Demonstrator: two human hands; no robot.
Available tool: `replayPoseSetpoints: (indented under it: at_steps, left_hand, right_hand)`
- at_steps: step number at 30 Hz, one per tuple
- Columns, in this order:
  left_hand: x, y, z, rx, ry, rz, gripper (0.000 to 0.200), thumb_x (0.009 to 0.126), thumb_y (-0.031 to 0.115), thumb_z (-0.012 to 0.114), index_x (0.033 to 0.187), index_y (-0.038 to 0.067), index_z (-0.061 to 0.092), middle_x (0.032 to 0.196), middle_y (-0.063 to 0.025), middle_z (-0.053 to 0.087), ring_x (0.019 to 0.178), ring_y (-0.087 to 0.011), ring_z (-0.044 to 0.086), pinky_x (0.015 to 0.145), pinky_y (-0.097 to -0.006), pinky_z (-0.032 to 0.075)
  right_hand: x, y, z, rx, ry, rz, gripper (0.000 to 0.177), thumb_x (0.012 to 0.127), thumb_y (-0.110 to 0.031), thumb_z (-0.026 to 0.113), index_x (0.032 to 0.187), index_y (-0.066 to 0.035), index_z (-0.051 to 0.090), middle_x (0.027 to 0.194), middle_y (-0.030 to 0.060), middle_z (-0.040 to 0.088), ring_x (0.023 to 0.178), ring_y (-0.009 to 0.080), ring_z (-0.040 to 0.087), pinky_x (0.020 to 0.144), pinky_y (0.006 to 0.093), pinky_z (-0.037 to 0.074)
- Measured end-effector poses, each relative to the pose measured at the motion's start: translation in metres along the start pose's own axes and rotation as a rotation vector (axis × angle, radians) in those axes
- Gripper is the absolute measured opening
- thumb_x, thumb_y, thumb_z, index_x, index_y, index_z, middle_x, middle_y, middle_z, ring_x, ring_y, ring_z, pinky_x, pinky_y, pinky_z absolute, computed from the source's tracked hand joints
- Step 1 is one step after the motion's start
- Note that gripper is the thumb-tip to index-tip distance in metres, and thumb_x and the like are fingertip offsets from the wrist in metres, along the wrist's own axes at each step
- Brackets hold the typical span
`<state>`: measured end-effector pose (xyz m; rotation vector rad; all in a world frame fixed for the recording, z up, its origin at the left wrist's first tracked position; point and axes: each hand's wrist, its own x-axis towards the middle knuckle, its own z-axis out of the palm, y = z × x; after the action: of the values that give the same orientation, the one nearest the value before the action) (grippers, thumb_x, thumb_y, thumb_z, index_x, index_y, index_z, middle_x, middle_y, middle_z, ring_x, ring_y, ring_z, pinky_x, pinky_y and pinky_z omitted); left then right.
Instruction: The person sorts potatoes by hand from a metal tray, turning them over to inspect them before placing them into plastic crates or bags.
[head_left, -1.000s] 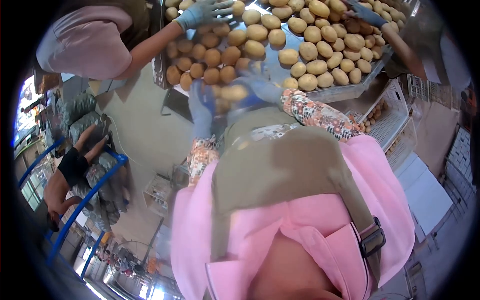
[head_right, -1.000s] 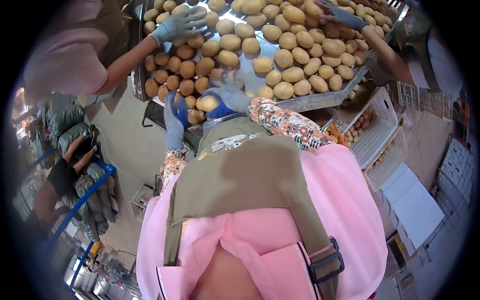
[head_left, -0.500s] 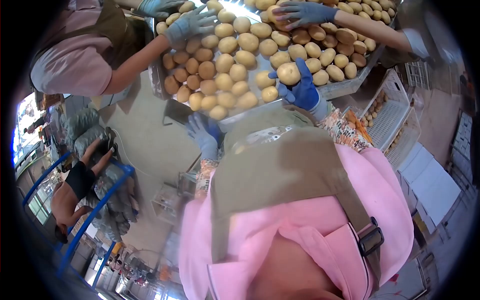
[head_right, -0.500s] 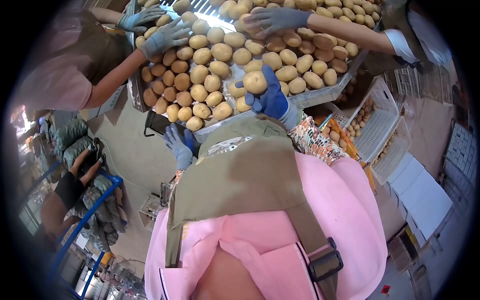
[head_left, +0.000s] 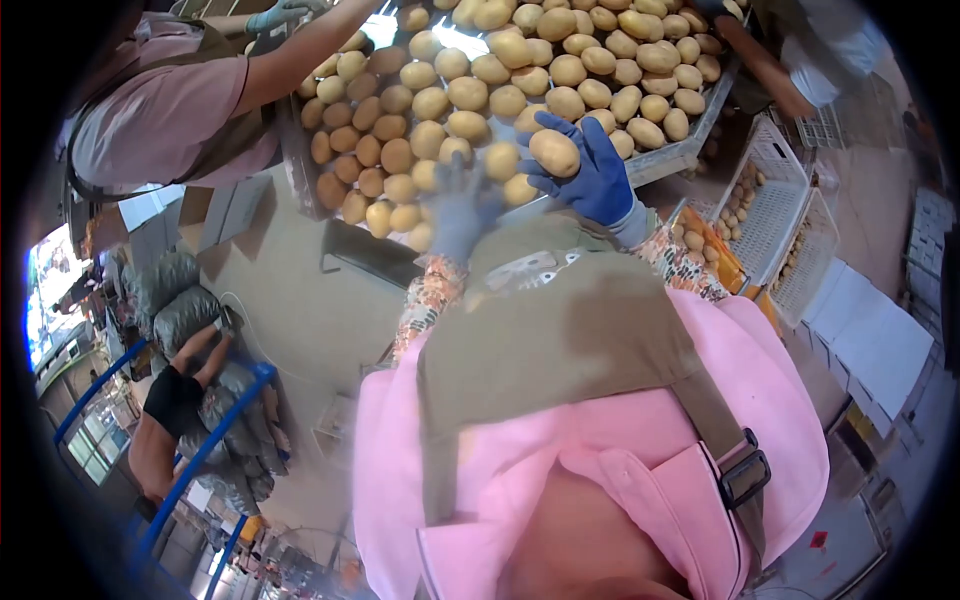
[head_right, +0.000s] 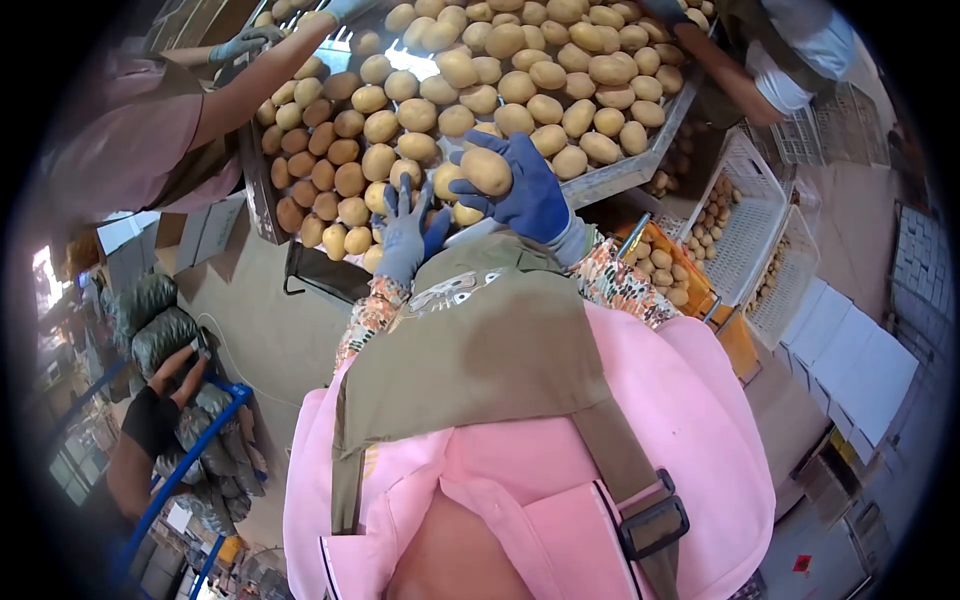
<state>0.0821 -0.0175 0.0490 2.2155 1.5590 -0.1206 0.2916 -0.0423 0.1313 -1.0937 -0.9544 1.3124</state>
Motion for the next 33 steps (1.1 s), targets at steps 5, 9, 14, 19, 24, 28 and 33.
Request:
replayPoseSetpoints:
  at_steps: [5, 9, 14, 19, 24, 28, 33]
  left_hand:
    - [-0.027, -0.033, 0.022, -0.029, 0.175, 0.024, 0.058, 0.092, 0.044, 0.05, 0.145, 0.028, 0.035, 0.154, -0.008, 0.026, 0.14, -0.0433, 0.016, 0.112, -0.0569, 0.014]
    - [-0.044, -0.045, 0.025, -0.032, 0.184, -0.027, 0.058, 0.092, 0.041, 0.052, 0.145, 0.026, 0.036, 0.152, -0.0077, 0.029, 0.138, -0.0447, 0.02, 0.11, -0.0562, 0.019]
    - [-0.049, -0.053, 0.037, -0.111, 0.218, -0.222, 0.069, 0.089, 0.044, 0.05, 0.148, 0.014, 0.029, 0.151, -0.0179, 0.026, 0.139, -0.0342, 0.025, 0.113, -0.0498, 0.016]
    - [-0.047, -0.036, 0.029, -0.093, 0.201, -0.215, 0.073, 0.092, 0.047, 0.045, 0.147, 0.004, 0.025, 0.15, -0.0265, 0.019, 0.139, -0.0425, 0.019, 0.112, -0.0561, 0.011]
    - [-0.043, -0.033, 0.029, -0.024, 0.06, -0.324, 0.08, 0.091, 0.05, 0.046, 0.15, 0.006, 0.014, 0.153, -0.0282, 0.008, 0.143, -0.0419, 0.006, 0.112, -0.0556, 0.007]
    - [-0.041, -0.037, 0.028, -0.051, 0.053, -0.303, 0.082, 0.09, 0.053, 0.046, 0.15, 0.006, 0.015, 0.153, -0.0285, 0.009, 0.143, -0.0421, 0.007, 0.112, -0.0556, 0.007]
    - [-0.033, -0.054, 0.048, -0.297, 0.265, -0.287, 0.072, 0.09, 0.043, 0.053, 0.147, 0.006, 0.027, 0.15, -0.0246, 0.023, 0.139, -0.0389, 0.022, 0.113, -0.0501, 0.018]
  right_hand:
    - [-0.004, 0.004, -0.021, -0.226, -0.082, -0.18, 0.06, 0.092, -0.022, 0.058, 0.144, -0.007, 0.031, 0.141, 0.0173, 0.041, 0.118, 0.025, 0.052, 0.096, 0.0361, 0.047]
    - [-0.008, 0.012, -0.016, 0.385, -0.113, -0.279, 0.049, 0.08, 0.015, 0.059, 0.114, -0.006, 0.031, 0.133, 0.0199, 0.043, 0.123, 0.0296, 0.049, 0.095, 0.0381, 0.052]
    - [-0.023, -0.003, -0.026, -0.014, -0.031, 0.029, 0.036, 0.091, -0.026, 0.058, 0.118, -0.003, 0.054, 0.108, 0.0069, 0.057, 0.096, 0.0128, 0.057, 0.082, 0.0274, 0.048]
    - [-0.085, 0.003, -0.054, -0.247, 0.116, -0.073, 0.028, 0.093, -0.021, 0.056, 0.117, -0.006, 0.055, 0.105, 0.0059, 0.059, 0.084, 0.0119, 0.06, 0.069, 0.0256, 0.051]
    - [-0.176, 0.039, -0.134, -0.871, 0.677, -0.179, 0.034, 0.084, -0.004, 0.067, 0.115, -0.005, 0.054, 0.098, 0.0063, 0.062, 0.09, 0.0142, 0.062, 0.072, 0.0223, 0.05]
    - [-0.244, 0.093, -0.222, -0.202, 0.863, 0.698, 0.033, 0.092, -0.016, 0.06, 0.12, -0.001, 0.052, 0.116, 0.0097, 0.06, 0.099, 0.0174, 0.061, 0.083, 0.0283, 0.05]
    - [-0.138, 0.094, -0.214, -0.614, 0.493, 0.258, 0.036, 0.095, -0.011, 0.051, 0.129, 0.0, 0.05, 0.12, 0.0078, 0.058, 0.103, 0.0157, 0.057, 0.088, 0.0278, 0.046]
